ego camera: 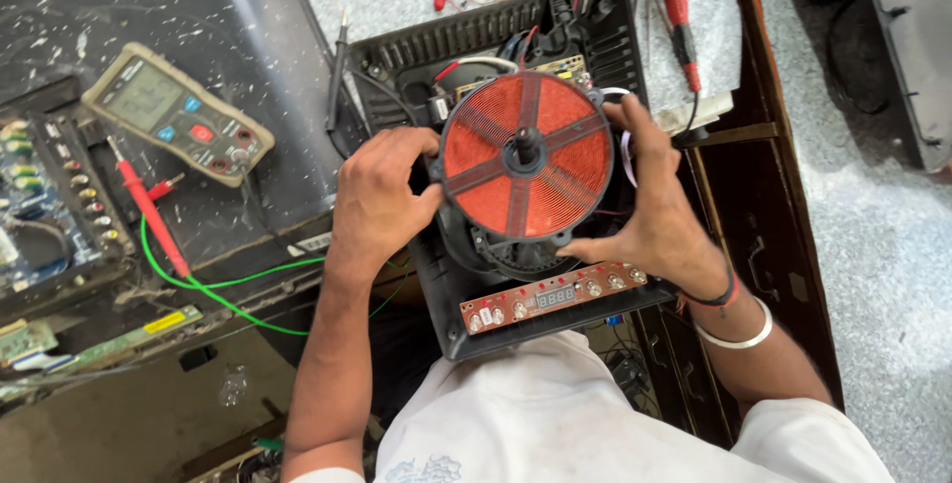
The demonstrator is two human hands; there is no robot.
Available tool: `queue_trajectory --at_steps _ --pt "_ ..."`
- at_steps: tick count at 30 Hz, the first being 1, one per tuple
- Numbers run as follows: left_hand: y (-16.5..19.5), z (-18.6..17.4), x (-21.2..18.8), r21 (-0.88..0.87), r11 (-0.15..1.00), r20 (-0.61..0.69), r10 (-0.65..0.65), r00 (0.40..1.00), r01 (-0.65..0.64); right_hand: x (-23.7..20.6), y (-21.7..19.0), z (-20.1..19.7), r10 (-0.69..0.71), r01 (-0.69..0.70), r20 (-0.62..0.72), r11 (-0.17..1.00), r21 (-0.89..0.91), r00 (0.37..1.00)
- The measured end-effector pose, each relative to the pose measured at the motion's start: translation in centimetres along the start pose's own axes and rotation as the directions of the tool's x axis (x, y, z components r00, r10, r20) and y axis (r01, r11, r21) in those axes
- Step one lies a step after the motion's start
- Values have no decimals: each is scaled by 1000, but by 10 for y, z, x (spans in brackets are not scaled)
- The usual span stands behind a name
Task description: The person tests a television power supply board using multimeter probes, repositioning the green test wire and probing components on the board inside the TV casing. They then set the board aside, lift the TV chassis, and use a screwdriver to unscrew and work on the mainboard inside the television.
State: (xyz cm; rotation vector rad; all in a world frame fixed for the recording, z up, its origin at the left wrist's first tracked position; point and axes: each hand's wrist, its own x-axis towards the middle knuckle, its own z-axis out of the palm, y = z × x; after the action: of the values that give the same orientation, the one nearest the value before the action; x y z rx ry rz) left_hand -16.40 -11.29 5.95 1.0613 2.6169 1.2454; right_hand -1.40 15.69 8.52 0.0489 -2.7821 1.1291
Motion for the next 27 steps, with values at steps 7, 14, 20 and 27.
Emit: queue_trajectory --at_steps 7,14,20,27 --pt "-1 -3 3 -11 997 45 78 996 -77 -1 13 2 -7 11 50 997 -83 999" --pt "-6 -4 1 -19 997 85 79 993 -77 -3 11 7 -18 29 60 981 -192 998" --pt "-6 -3 1 -18 994 61 107 992 -106 16 -7 -9 -2 34 176 983 -182 984" --pt "5 -10 -1 -121 990 42 81 996 -76 53 -26 -16 -189 197 69 973 -124 979"
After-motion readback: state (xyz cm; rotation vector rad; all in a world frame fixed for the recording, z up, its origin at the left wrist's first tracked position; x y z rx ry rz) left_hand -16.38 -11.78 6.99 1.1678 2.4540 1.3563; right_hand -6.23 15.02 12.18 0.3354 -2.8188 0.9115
